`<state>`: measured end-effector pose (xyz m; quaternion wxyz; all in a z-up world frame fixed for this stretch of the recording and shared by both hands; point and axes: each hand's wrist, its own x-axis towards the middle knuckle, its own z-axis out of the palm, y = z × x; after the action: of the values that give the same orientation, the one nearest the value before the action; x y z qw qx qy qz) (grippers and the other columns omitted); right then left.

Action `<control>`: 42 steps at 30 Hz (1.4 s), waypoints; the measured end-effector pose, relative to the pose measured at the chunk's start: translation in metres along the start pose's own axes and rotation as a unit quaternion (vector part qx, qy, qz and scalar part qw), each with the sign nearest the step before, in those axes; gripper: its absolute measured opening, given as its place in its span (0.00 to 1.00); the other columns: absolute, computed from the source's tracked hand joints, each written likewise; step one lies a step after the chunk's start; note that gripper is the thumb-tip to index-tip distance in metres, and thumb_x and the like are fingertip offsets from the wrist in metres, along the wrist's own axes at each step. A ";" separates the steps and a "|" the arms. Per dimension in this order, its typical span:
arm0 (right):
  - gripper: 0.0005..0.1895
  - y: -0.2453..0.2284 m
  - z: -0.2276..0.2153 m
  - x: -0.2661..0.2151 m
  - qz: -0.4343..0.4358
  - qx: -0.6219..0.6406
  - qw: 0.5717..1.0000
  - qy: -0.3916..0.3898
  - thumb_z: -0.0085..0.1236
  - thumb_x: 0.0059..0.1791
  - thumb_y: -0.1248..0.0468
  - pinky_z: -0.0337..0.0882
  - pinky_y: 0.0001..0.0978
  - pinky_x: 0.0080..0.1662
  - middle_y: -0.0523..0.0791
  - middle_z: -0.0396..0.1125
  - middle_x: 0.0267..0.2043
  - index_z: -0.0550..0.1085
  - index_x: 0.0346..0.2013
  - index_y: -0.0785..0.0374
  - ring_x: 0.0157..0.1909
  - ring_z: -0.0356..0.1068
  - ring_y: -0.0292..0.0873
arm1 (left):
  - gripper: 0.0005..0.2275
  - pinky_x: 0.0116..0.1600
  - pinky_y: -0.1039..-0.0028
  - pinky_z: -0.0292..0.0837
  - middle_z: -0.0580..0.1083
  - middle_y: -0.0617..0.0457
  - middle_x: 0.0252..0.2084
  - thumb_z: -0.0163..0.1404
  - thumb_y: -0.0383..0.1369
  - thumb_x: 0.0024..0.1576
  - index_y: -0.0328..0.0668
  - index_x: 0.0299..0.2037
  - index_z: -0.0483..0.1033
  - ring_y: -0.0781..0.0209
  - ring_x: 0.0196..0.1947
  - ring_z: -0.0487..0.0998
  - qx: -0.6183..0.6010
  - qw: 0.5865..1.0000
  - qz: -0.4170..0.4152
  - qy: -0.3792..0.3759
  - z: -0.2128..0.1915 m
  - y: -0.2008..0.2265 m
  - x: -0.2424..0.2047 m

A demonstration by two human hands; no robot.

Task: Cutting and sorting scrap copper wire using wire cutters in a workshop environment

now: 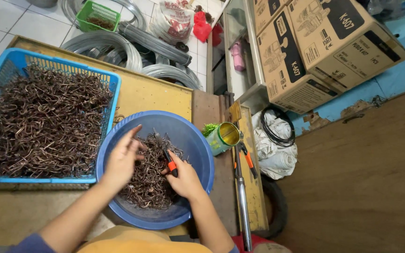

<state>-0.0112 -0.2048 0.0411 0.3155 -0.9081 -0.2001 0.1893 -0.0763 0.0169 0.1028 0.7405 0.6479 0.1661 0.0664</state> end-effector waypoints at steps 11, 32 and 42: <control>0.45 0.000 0.003 -0.001 -0.004 0.002 1.000 -0.008 0.57 0.45 0.66 0.50 0.59 0.79 0.35 0.81 0.41 0.61 0.79 0.53 0.58 0.78 0.53 | 0.15 0.57 0.51 0.82 0.81 0.31 0.55 0.51 0.25 0.68 0.36 0.64 0.72 0.38 0.54 0.85 0.136 0.987 -0.063 -0.064 -0.001 -0.086 0.043; 0.46 -0.030 -0.008 -0.004 0.021 -0.031 0.999 -0.024 0.49 0.45 0.67 0.46 0.55 0.79 0.41 0.79 0.54 0.58 0.80 0.48 0.64 0.71 0.63 | 0.12 0.67 0.47 0.68 0.74 0.52 0.56 0.58 0.43 0.61 0.56 0.51 0.88 0.47 0.61 0.71 0.414 0.905 0.070 -0.073 0.002 -0.098 0.037; 0.49 -0.033 -0.009 -0.007 0.031 -0.026 0.999 -0.016 0.52 0.44 0.67 0.54 0.46 0.75 0.38 0.82 0.50 0.52 0.82 0.49 0.61 0.75 0.57 | 0.10 0.62 0.55 0.65 0.85 0.69 0.55 0.57 0.39 0.60 0.67 0.47 0.90 0.60 0.58 0.81 0.388 0.914 0.105 -0.057 0.001 -0.094 0.031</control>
<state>-0.0206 -0.1894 0.0706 0.2825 -0.9185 -0.1821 0.2085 -0.0583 0.0115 0.0058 0.4275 0.9008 0.0669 0.0373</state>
